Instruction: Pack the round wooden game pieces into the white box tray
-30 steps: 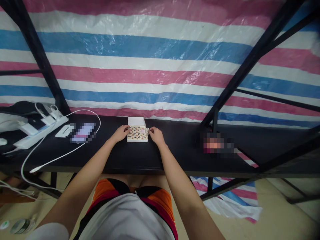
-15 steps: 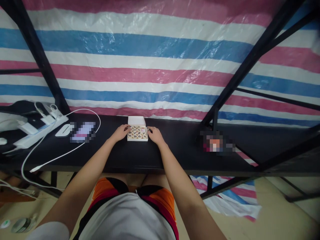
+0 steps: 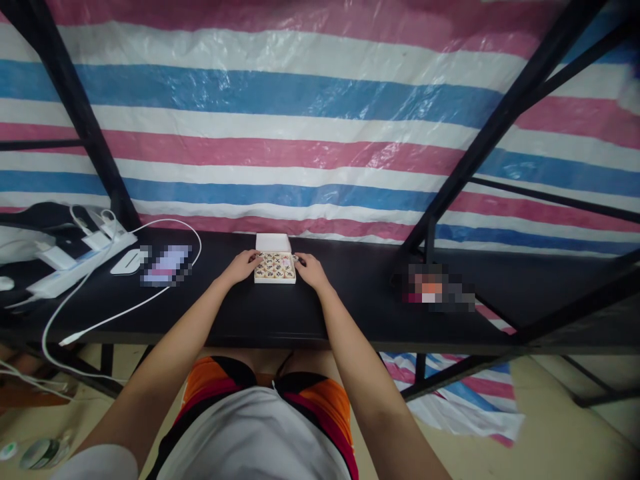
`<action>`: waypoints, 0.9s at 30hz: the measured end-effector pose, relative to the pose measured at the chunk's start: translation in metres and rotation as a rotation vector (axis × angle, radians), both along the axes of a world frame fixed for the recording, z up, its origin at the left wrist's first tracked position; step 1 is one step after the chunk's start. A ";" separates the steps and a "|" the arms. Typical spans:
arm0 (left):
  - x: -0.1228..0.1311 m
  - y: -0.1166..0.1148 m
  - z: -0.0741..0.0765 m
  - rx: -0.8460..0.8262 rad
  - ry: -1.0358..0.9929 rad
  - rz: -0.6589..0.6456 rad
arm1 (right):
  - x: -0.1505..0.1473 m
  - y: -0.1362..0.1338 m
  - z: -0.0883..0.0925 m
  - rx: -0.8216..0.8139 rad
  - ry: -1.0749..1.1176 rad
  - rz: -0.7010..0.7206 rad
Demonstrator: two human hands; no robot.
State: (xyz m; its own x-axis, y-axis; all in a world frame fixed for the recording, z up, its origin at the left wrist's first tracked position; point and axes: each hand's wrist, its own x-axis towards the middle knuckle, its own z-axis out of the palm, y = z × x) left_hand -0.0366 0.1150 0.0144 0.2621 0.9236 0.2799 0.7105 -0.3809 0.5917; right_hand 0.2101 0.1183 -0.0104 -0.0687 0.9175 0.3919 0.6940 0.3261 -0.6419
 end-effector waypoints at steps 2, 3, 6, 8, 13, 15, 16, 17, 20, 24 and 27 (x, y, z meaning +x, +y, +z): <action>0.000 0.000 0.000 0.001 0.004 -0.002 | -0.002 -0.003 0.005 0.055 0.017 0.008; 0.000 0.001 0.000 0.002 0.007 0.000 | -0.003 -0.005 0.008 0.083 0.019 0.022; 0.000 0.001 0.000 0.001 0.016 0.008 | -0.008 -0.013 0.016 0.107 -0.009 0.128; 0.001 0.001 0.000 -0.001 0.014 0.012 | -0.011 -0.018 0.021 0.070 -0.035 0.216; 0.000 0.000 0.000 0.002 0.000 0.010 | -0.014 -0.022 0.023 0.016 -0.033 0.273; 0.000 0.000 -0.001 0.003 -0.001 0.009 | -0.014 -0.021 0.022 0.022 -0.017 0.270; 0.000 0.001 -0.001 0.002 0.001 0.010 | -0.013 -0.020 0.022 0.028 -0.010 0.267; 0.000 0.001 -0.001 0.001 0.002 0.012 | -0.013 -0.019 0.021 0.035 -0.002 0.262; 0.000 0.002 -0.001 0.002 0.005 0.012 | -0.012 -0.018 0.020 0.056 0.027 0.247; 0.000 0.002 -0.002 0.005 0.007 0.010 | -0.012 -0.017 0.019 0.057 0.101 0.266; 0.000 0.001 -0.001 0.004 0.008 0.007 | -0.014 -0.016 0.018 0.036 0.177 0.271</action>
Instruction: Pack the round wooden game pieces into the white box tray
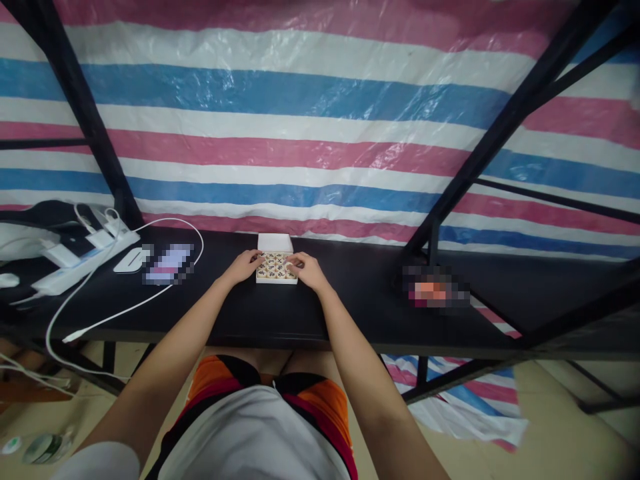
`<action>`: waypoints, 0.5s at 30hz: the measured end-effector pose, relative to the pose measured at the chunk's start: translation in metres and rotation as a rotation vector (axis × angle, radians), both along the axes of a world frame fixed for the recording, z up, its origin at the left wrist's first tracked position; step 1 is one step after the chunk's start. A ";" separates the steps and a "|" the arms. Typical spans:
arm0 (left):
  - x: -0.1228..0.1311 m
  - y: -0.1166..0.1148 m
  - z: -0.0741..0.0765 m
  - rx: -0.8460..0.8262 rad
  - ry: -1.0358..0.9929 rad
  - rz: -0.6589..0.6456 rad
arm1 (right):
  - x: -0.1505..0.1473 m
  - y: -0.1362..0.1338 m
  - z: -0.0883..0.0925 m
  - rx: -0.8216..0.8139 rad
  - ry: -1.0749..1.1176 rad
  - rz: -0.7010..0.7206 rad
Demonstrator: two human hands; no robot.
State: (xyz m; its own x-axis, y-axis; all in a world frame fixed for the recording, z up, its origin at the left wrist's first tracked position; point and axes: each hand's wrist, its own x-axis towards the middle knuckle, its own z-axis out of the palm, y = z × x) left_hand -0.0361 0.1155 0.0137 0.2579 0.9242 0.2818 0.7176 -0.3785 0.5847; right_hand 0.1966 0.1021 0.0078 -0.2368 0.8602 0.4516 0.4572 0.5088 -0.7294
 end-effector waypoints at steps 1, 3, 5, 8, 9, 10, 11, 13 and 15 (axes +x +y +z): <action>0.000 0.000 0.000 0.001 0.000 -0.001 | 0.000 0.000 0.000 -0.009 0.021 -0.003; 0.000 0.000 0.001 0.004 0.001 -0.004 | -0.001 0.002 -0.001 -0.019 0.058 -0.014; 0.000 0.000 0.000 0.005 0.003 -0.005 | 0.000 0.004 -0.002 -0.017 0.095 -0.042; -0.001 0.002 -0.001 -0.003 0.006 -0.005 | 0.003 0.007 -0.003 -0.024 0.168 -0.116; -0.001 0.002 -0.002 -0.007 0.005 -0.006 | 0.005 0.008 -0.003 -0.032 0.189 -0.149; -0.002 0.002 -0.002 -0.009 0.004 -0.006 | 0.006 0.009 -0.003 -0.044 0.204 -0.183; -0.002 0.002 -0.002 -0.009 0.002 -0.004 | 0.008 0.010 -0.002 -0.056 0.213 -0.221; -0.002 0.002 -0.002 -0.008 0.002 0.004 | 0.011 0.011 -0.002 -0.079 0.213 -0.296; -0.002 0.001 -0.001 -0.009 0.007 0.009 | 0.014 0.011 -0.002 -0.105 0.201 -0.352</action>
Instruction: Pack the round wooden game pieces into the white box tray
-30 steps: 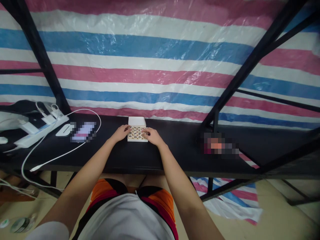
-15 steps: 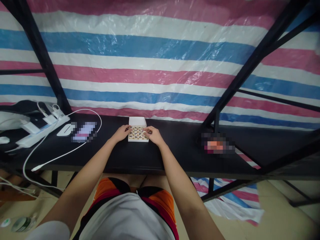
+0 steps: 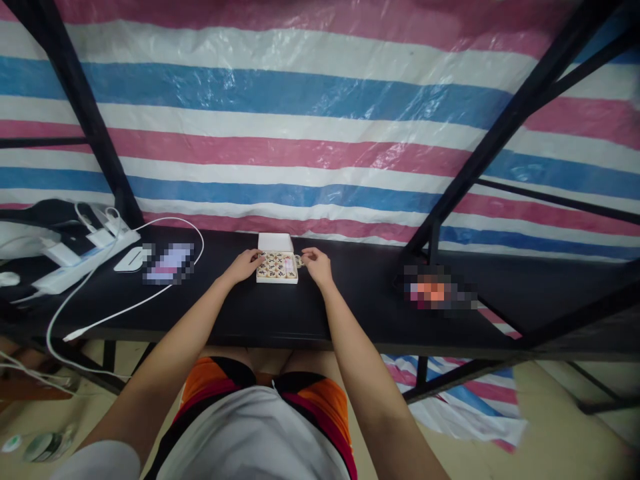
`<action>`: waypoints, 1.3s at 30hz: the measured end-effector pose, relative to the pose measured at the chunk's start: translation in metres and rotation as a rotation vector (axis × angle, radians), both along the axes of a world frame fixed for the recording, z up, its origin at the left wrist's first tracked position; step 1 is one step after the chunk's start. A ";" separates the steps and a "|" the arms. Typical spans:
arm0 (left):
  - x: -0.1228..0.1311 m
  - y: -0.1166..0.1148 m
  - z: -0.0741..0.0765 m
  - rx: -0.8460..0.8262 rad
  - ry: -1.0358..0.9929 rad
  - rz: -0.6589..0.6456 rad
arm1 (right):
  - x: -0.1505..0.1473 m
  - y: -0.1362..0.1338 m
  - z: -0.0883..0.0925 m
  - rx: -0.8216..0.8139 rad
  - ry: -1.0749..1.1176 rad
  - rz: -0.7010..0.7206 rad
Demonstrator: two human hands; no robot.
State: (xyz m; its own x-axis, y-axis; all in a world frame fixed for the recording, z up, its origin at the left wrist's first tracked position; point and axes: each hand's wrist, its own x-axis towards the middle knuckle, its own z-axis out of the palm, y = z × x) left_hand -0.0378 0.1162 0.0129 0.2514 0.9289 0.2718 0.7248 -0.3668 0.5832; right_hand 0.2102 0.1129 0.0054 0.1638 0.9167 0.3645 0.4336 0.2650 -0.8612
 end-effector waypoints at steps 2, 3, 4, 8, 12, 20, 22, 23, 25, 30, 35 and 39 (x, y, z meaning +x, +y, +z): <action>0.000 0.000 0.000 -0.002 0.002 -0.002 | 0.002 0.000 -0.001 -0.046 -0.017 -0.034; 0.000 0.000 0.000 -0.002 0.001 -0.005 | 0.003 0.001 -0.001 -0.077 -0.030 -0.044; 0.000 0.000 0.000 -0.001 -0.001 -0.008 | 0.003 0.001 -0.002 -0.111 -0.047 -0.050; -0.001 0.002 -0.002 0.003 -0.006 -0.014 | 0.003 0.001 -0.005 -0.205 -0.140 -0.008; 0.000 0.002 -0.002 0.005 -0.010 -0.010 | 0.001 -0.001 -0.005 -0.192 -0.205 0.047; 0.000 0.001 -0.001 0.010 -0.003 -0.008 | 0.005 -0.002 -0.004 -0.163 -0.432 -0.109; 0.000 0.002 -0.002 0.013 0.004 -0.013 | 0.006 -0.003 -0.004 -0.188 -0.464 -0.124; 0.000 0.002 -0.002 0.014 0.006 -0.015 | 0.006 -0.003 -0.003 -0.199 -0.473 -0.124; -0.001 0.003 -0.003 0.012 0.004 -0.014 | 0.006 -0.004 -0.002 -0.204 -0.473 -0.121; 0.000 0.002 -0.002 0.005 -0.003 -0.008 | 0.004 -0.005 -0.002 -0.213 -0.381 -0.073; 0.000 0.001 -0.001 0.010 0.002 -0.011 | 0.005 -0.005 -0.001 -0.123 -0.403 -0.077; 0.000 0.001 -0.001 0.001 -0.008 -0.013 | -0.001 -0.011 0.005 0.092 -0.439 0.080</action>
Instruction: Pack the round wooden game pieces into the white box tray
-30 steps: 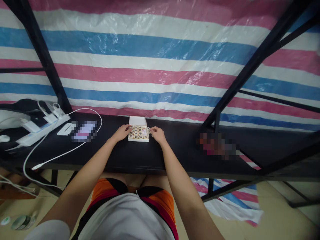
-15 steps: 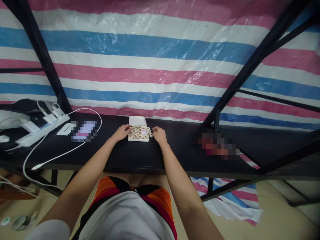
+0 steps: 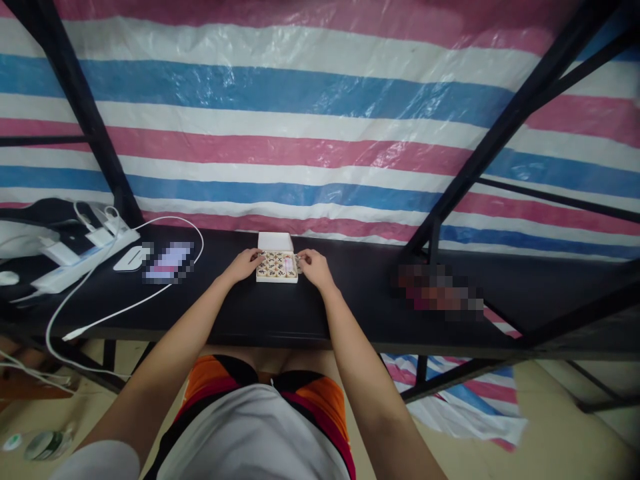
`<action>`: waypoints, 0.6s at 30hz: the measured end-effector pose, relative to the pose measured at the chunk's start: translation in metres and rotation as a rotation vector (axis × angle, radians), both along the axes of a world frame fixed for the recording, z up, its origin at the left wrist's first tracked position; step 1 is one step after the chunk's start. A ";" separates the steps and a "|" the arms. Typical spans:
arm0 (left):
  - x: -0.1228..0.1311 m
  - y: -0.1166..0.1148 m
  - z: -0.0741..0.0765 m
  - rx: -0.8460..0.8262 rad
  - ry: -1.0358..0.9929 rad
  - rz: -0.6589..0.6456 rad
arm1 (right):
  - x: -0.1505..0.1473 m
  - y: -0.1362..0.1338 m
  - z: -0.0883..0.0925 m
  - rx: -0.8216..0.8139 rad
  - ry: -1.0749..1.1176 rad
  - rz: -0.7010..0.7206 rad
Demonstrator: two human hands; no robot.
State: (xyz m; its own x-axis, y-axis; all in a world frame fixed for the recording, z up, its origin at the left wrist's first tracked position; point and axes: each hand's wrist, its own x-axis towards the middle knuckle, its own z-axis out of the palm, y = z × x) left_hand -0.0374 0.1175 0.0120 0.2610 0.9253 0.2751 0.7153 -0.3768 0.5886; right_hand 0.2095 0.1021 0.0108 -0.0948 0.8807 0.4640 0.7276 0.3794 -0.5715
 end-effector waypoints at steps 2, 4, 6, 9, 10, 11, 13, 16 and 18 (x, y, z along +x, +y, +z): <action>0.000 0.000 0.000 -0.002 -0.005 -0.004 | -0.006 -0.005 0.005 0.022 -0.024 0.149; 0.001 0.000 0.000 0.002 -0.002 -0.001 | -0.013 -0.012 0.009 0.027 -0.081 0.222; 0.001 0.000 0.000 0.013 0.004 0.005 | -0.019 -0.017 0.013 0.018 -0.152 0.227; 0.001 -0.001 0.001 0.017 0.006 0.003 | -0.025 -0.023 0.018 -0.020 -0.240 0.202; 0.001 -0.001 0.001 0.015 0.007 -0.002 | -0.026 -0.024 0.019 -0.032 -0.261 0.191; 0.001 -0.002 0.001 0.015 0.007 -0.005 | -0.026 -0.025 0.020 -0.038 -0.279 0.181; 0.001 -0.002 0.002 0.015 0.009 -0.006 | -0.026 -0.025 0.021 -0.043 -0.306 0.163; 0.001 -0.003 0.002 0.015 0.007 0.000 | -0.027 -0.025 0.021 -0.038 -0.332 0.159; 0.001 -0.002 0.002 0.016 0.002 -0.003 | -0.028 -0.026 0.021 -0.033 -0.340 0.166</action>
